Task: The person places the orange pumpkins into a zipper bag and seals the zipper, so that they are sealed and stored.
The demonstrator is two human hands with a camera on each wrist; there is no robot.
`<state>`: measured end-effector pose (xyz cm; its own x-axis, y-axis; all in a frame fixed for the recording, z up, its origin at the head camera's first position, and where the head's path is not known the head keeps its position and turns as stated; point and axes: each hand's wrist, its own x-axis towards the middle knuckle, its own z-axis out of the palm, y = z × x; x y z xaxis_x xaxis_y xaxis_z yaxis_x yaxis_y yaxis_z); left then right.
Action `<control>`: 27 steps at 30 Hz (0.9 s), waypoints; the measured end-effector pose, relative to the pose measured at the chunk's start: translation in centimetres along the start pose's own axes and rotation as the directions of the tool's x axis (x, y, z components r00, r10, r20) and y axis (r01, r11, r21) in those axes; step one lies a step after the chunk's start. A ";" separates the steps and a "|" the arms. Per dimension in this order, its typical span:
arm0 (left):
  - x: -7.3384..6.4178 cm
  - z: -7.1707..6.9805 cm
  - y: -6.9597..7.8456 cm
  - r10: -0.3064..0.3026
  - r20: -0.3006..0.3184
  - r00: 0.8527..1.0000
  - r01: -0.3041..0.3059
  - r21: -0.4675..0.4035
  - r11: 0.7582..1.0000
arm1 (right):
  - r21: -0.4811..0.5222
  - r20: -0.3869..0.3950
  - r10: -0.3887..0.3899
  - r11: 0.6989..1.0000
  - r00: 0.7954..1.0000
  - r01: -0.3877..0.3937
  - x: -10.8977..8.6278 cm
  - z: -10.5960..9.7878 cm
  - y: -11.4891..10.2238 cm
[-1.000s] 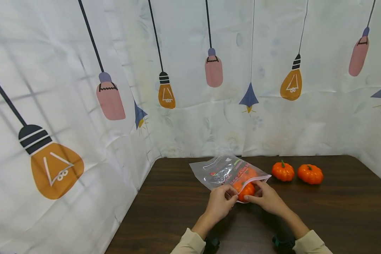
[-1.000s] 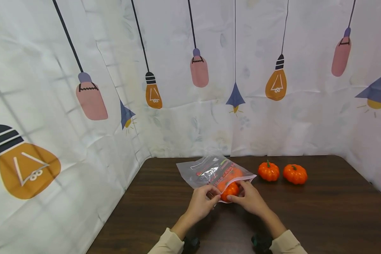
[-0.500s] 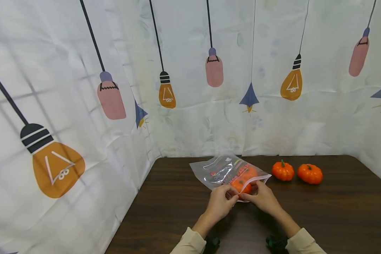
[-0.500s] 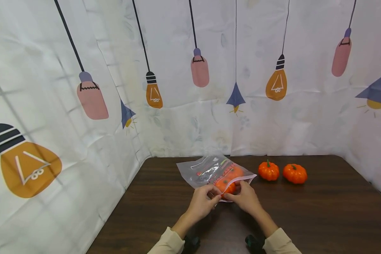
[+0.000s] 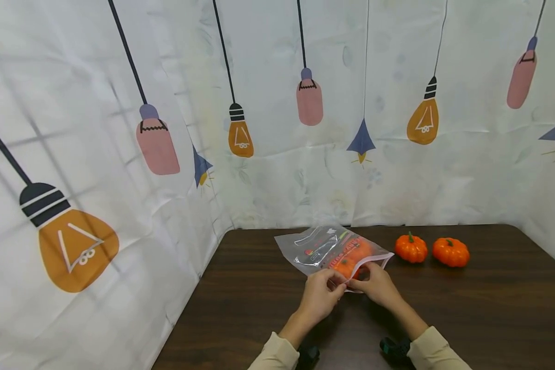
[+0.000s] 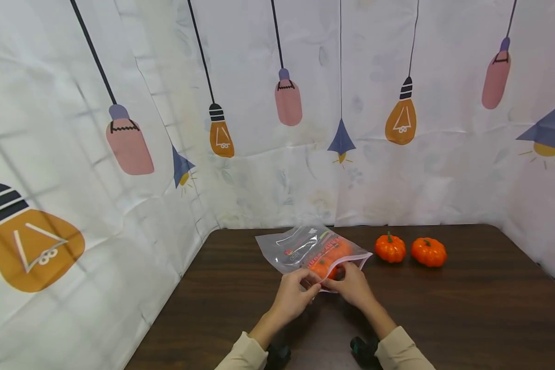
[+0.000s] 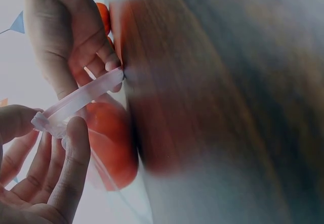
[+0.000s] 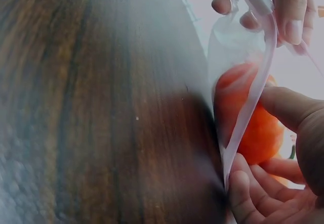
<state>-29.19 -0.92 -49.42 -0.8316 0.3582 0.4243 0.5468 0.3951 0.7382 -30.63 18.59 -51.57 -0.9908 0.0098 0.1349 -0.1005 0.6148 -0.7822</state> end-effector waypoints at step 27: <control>-0.2 -0.1 0.2 -0.068 0.048 0.997 0.072 -0.093 0.993 | 0.114 0.410 -0.167 0.985 0.897 0.131 0.2 -6.8 0.9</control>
<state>-28.95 -0.95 -49.30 -0.8613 0.3707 0.3476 0.4741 0.3398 0.8123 -30.35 24.49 -48.14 -0.9089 -0.4169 0.0023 -0.2392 0.5170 -0.8219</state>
